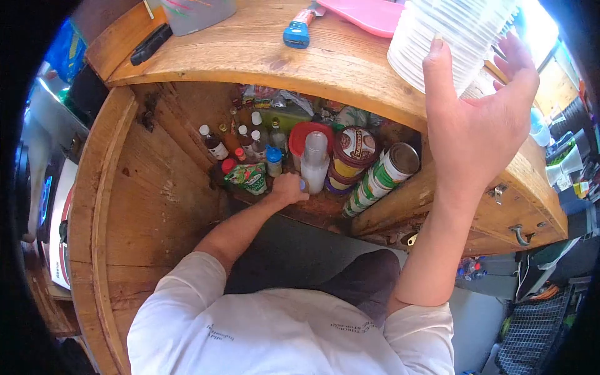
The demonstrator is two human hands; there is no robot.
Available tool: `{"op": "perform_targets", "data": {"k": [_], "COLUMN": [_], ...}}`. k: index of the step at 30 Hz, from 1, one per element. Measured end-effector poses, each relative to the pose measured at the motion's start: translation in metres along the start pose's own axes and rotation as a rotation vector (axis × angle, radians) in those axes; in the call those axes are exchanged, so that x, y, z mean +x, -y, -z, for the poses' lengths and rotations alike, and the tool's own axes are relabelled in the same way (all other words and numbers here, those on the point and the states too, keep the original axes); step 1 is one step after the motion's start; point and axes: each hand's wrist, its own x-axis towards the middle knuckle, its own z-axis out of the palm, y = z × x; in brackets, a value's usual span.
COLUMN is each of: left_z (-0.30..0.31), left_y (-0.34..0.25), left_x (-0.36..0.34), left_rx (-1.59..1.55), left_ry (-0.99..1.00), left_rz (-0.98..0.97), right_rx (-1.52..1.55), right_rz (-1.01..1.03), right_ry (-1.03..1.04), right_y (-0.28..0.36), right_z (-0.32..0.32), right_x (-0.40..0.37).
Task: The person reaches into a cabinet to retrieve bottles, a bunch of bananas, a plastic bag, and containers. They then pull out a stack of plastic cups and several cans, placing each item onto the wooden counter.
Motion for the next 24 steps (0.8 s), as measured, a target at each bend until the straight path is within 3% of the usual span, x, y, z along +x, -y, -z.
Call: {"op": "perform_targets", "data": {"k": [4,7,11,14,18,21,22,24], "left_z": [0.021,0.035,0.038,0.058,0.142,0.144,0.135,0.116], "left_y": [0.025,0.059,0.091,0.076,-0.017,-0.058,-0.057,-0.056], "left_x": [-0.004,0.003,0.005,0.005,-0.018,-0.001,0.006,0.021], "left_rx": [-0.065,-0.049,-0.033,0.114,-0.108,-0.125,-0.122,-0.005], "left_ry": [-0.110,-0.051,-0.010,-0.030,-0.355,-0.442,-0.447,-0.322], "left_rz": [0.119,0.261,0.259,0.218,0.066,-0.104,-0.108,-0.106], "right_rx": [0.023,0.036,0.067,0.062,0.043,0.070,0.144,0.215], "right_rz": [-0.022,-0.028,-0.057,-0.059,-0.043,-0.058,0.019,0.100], "right_ry": [0.006,0.009,0.014,0.026,-0.019,-0.042,-0.110,-0.186], "right_y": [0.001,0.000,0.001,0.003,0.004,0.001,-0.006,-0.012], "right_z": [0.001,0.001,0.002,0.004,0.004,0.007,0.006,0.010], "right_x": [0.001,0.000,0.000,0.001,0.002,0.002,0.000,-0.005]}}
